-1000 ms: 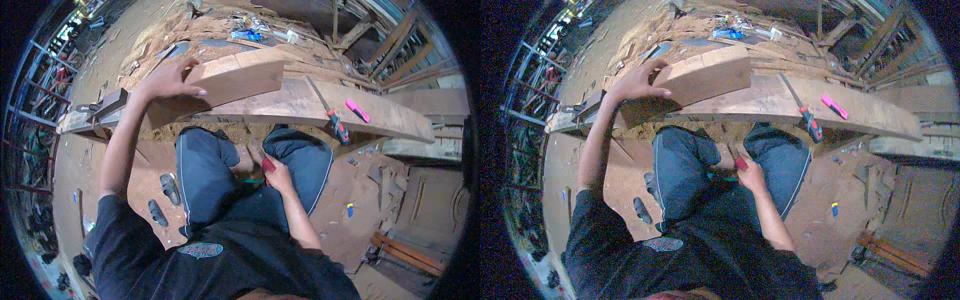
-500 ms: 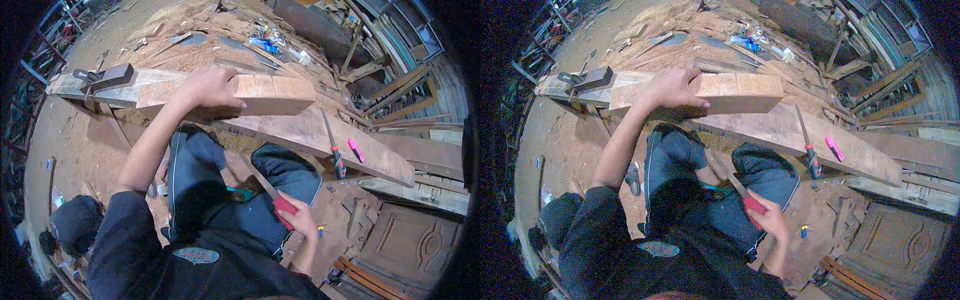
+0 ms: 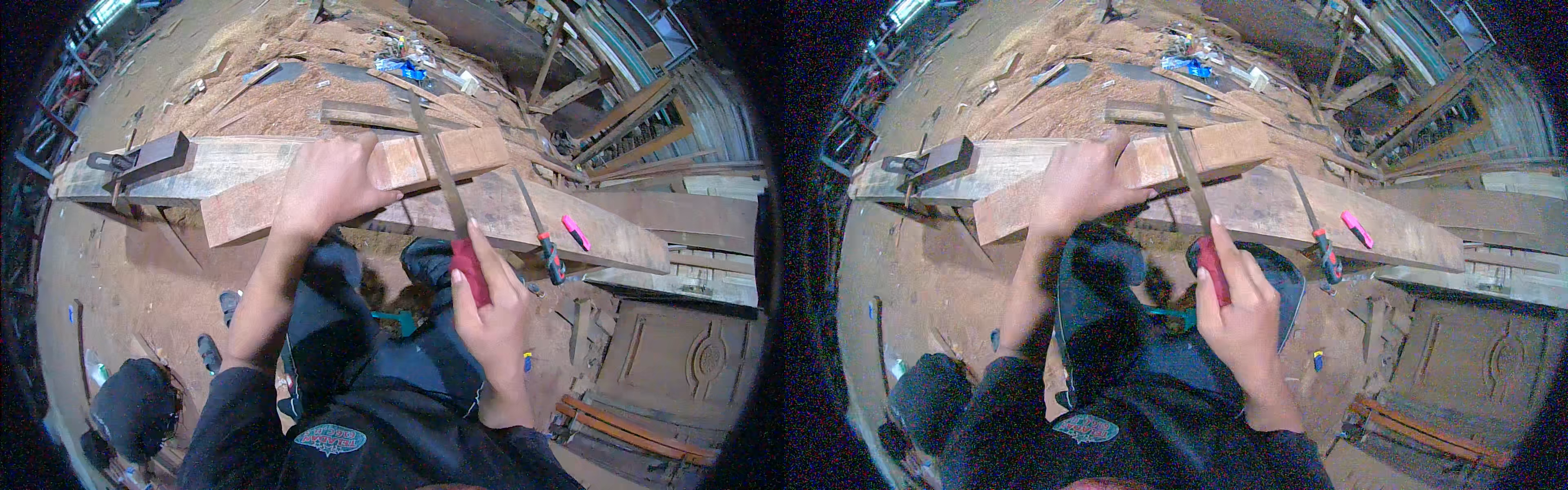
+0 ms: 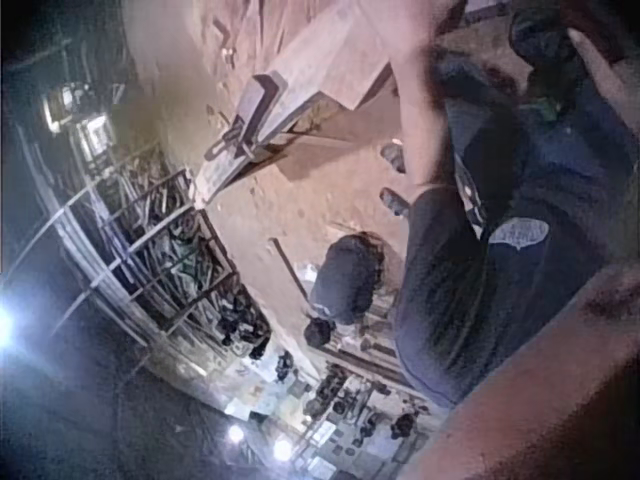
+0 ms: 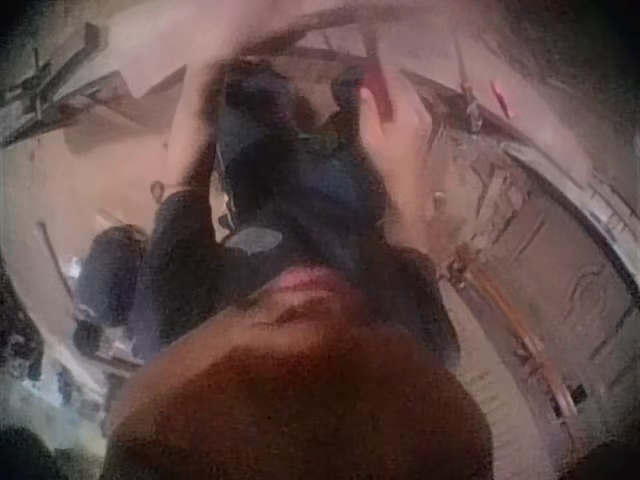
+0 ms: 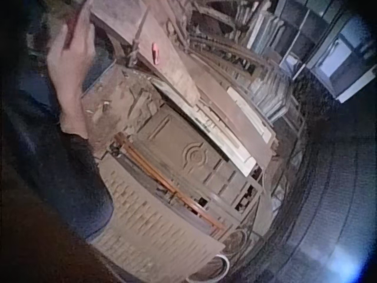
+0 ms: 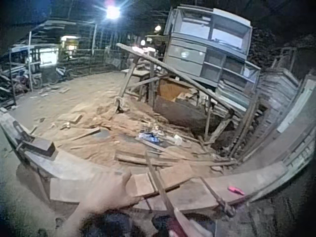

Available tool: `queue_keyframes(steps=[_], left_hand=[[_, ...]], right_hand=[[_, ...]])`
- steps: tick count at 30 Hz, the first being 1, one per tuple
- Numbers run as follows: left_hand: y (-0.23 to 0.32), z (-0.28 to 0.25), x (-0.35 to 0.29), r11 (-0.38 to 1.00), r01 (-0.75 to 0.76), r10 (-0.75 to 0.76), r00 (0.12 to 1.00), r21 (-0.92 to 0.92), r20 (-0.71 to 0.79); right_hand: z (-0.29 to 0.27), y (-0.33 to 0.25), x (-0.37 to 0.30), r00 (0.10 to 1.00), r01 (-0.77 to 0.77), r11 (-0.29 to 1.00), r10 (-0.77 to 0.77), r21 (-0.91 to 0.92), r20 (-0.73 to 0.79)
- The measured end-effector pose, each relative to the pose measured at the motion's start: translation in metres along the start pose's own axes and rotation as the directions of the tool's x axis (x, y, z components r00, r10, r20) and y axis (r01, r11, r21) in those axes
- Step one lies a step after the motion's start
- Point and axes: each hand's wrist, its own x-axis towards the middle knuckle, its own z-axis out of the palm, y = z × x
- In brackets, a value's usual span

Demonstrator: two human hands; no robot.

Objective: The person saws into a wooden board using a hand saw while holding the board against a large timber on the ground.

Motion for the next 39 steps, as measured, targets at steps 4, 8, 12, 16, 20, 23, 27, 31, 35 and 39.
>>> queue_keyframes(steps=[4, 8, 12, 16, 20, 23, 27, 31, 35, 39], left_hand=[[-0.001, 0.0, 0.001, 1.0, 0.0, 0.0, 1.0, -0.02, 0.011], [-0.012, 0.005, 0.003, 0.998, -0.046, 0.045, 0.999, -0.046, -0.021], [-0.011, 0.002, 0.003, 0.996, -0.056, 0.056, 0.998, -0.074, 0.004], [-0.012, -0.005, 0.011, 0.997, -0.031, 0.035, 0.997, -0.073, 0.066], [-0.02, 0.001, 0.018, 0.998, -0.01, 0.015, 0.997, -0.064, 0.079], [-0.021, 0.0, 0.023, 0.997, 0.001, 0.004, 0.998, -0.08, 0.069], [-0.021, -0.003, 0.027, 0.996, 0.025, -0.013, 0.99, -0.086, 0.139], [-0.018, -0.004, 0.023, 0.996, 0.014, -0.004, 0.993, -0.088, 0.114], [-0.025, -0.002, 0.024, 0.998, 0.03, -0.021, 0.987, -0.054, 0.157], [-0.025, 0.005, 0.024, 0.997, -0.053, 0.058, 0.995, -0.059, 0.084]], right_hand=[[0.02, 0.006, 0.022, 0.999, 0.044, 0.997, -0.045, -0.06, -0.025], [0.031, 0.002, 0.028, 0.999, 0.044, 0.999, -0.044, -0.032, -0.013], [0.028, -0.006, 0.025, 1.0, 0.007, 0.999, -0.007, -0.034, 0.016], [0.033, -0.013, 0.041, 0.999, 0.004, 0.998, -0.001, -0.059, 0.036], [0.025, -0.025, 0.041, 0.994, -0.036, 0.992, 0.048, -0.121, 0.095], [0.024, -0.027, 0.033, 0.999, 0.005, 0.994, 0.0, -0.112, 0.047], [0.034, -0.03, 0.07, 0.998, -0.004, 0.988, 0.012, -0.154, 0.054], [0.019, -0.036, 0.052, 0.992, 0.0, 0.971, 0.031, -0.241, 0.123], [0.02, -0.047, 0.047, 0.988, -0.09, 0.982, 0.109, -0.164, 0.109], [0.022, -0.042, 0.061, 0.986, -0.041, 0.967, 0.079, -0.25, 0.144]])
